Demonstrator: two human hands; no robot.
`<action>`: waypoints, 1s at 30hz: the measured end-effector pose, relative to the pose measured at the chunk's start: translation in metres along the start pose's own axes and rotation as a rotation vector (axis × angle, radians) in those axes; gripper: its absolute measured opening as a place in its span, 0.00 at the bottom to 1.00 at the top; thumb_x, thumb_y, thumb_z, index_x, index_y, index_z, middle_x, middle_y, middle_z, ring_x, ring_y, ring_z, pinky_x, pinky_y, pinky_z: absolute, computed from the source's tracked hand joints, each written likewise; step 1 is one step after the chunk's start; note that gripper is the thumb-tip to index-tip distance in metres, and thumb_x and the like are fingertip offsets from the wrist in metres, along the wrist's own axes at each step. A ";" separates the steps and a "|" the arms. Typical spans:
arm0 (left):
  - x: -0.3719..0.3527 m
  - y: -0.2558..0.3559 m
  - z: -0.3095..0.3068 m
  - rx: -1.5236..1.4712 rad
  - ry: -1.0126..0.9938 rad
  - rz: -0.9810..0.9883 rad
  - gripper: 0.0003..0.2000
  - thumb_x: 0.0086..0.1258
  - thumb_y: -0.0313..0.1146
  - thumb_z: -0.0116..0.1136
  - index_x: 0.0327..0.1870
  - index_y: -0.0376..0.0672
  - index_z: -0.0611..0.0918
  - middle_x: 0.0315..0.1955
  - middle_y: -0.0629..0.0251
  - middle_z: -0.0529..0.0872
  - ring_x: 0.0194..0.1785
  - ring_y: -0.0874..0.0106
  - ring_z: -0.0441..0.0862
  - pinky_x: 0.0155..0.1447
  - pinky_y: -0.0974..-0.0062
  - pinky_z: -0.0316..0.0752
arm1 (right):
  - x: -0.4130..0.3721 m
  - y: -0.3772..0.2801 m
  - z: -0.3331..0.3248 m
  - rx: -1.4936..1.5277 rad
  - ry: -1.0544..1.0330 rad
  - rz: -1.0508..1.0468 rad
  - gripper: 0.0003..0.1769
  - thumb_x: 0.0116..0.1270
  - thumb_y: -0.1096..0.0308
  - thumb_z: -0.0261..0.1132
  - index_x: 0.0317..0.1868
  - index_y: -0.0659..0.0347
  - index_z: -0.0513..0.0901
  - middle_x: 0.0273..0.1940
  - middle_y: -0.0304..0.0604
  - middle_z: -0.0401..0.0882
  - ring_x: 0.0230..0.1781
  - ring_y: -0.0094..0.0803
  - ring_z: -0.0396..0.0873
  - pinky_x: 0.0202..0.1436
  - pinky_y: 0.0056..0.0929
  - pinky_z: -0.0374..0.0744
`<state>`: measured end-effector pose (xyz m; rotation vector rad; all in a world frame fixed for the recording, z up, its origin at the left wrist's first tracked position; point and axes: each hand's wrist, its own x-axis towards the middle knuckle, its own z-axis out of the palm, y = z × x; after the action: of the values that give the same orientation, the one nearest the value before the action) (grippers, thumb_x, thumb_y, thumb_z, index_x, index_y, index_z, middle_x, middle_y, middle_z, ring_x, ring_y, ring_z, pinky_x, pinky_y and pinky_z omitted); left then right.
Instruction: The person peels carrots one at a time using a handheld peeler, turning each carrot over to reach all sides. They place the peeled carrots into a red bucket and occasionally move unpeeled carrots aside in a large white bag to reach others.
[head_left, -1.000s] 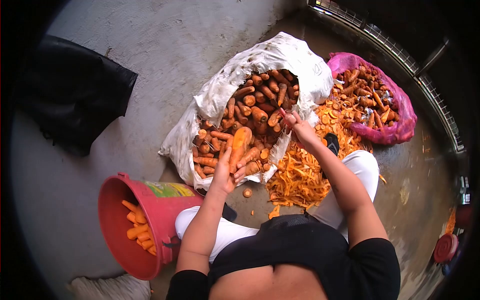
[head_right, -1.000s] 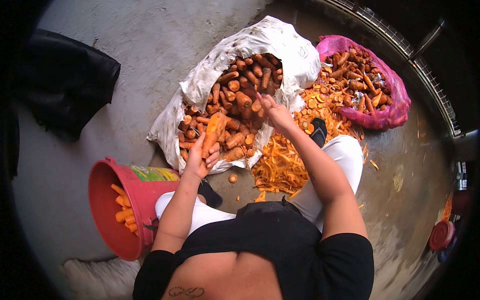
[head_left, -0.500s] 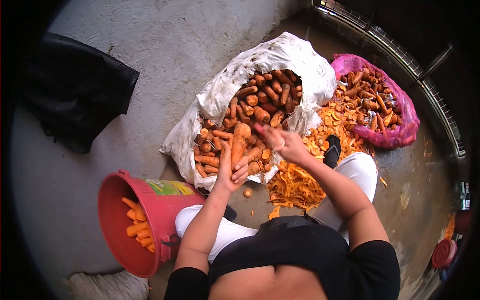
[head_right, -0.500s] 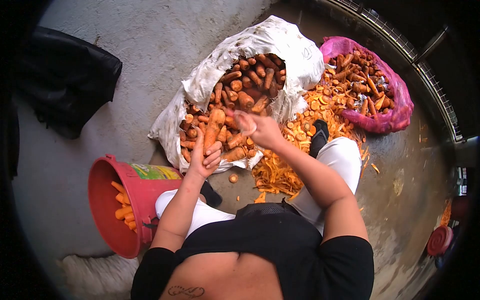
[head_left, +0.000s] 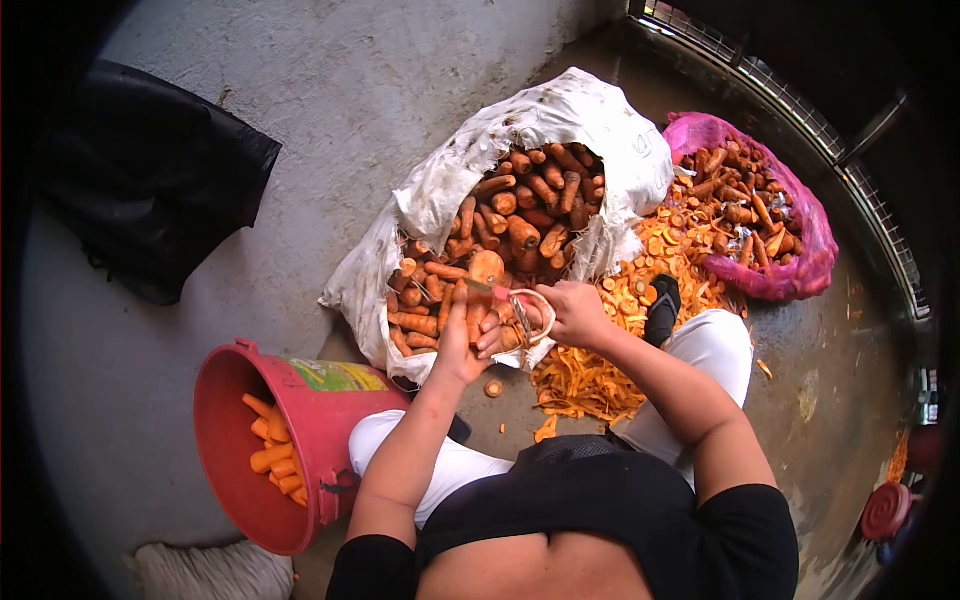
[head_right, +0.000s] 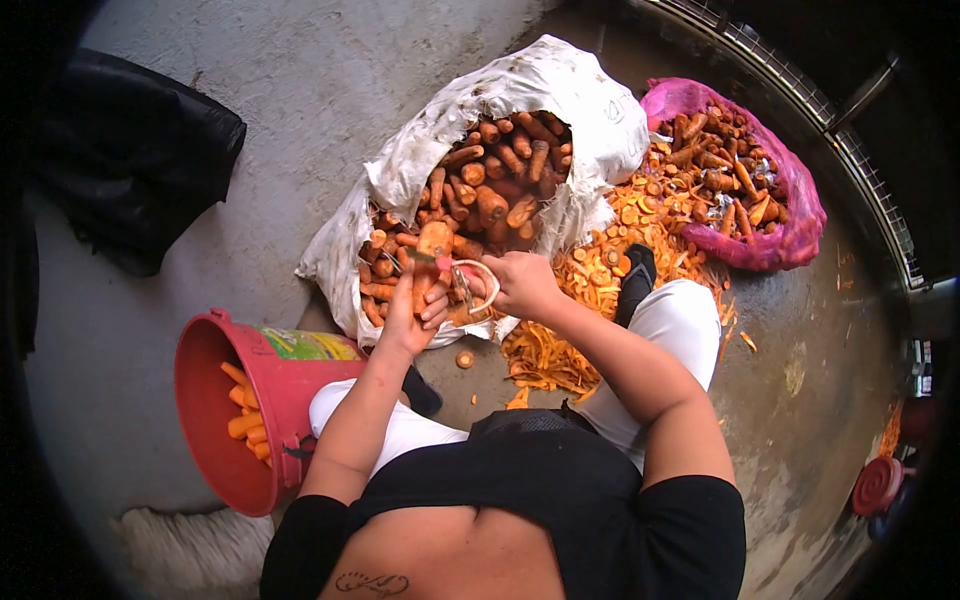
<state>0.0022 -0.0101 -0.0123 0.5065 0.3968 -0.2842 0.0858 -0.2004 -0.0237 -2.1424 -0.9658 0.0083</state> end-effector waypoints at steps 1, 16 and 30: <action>0.001 0.001 -0.004 -0.013 -0.018 -0.006 0.22 0.77 0.52 0.38 0.48 0.39 0.74 0.19 0.73 0.68 0.12 0.82 0.61 0.14 0.86 0.56 | -0.001 0.000 0.000 -0.072 -0.015 -0.058 0.20 0.64 0.46 0.62 0.29 0.55 0.80 0.20 0.47 0.76 0.23 0.47 0.78 0.26 0.44 0.73; -0.002 0.004 -0.005 0.091 0.054 -0.061 0.21 0.76 0.52 0.32 0.37 0.45 0.72 0.16 0.73 0.68 0.08 0.82 0.58 0.11 0.84 0.51 | 0.003 -0.003 -0.006 -0.134 -0.112 -0.066 0.19 0.61 0.45 0.63 0.29 0.52 0.82 0.18 0.46 0.77 0.21 0.46 0.78 0.24 0.43 0.74; -0.019 0.004 0.011 0.050 0.079 -0.143 0.19 0.77 0.54 0.34 0.50 0.50 0.72 0.14 0.73 0.64 0.07 0.83 0.55 0.10 0.86 0.51 | 0.014 0.045 -0.013 -0.433 -0.217 0.304 0.29 0.69 0.34 0.50 0.27 0.50 0.80 0.12 0.31 0.66 0.10 0.22 0.61 0.12 0.28 0.62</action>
<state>-0.0093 -0.0092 0.0067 0.5405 0.5052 -0.4135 0.1283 -0.2190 -0.0402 -2.7187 -0.8042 0.2004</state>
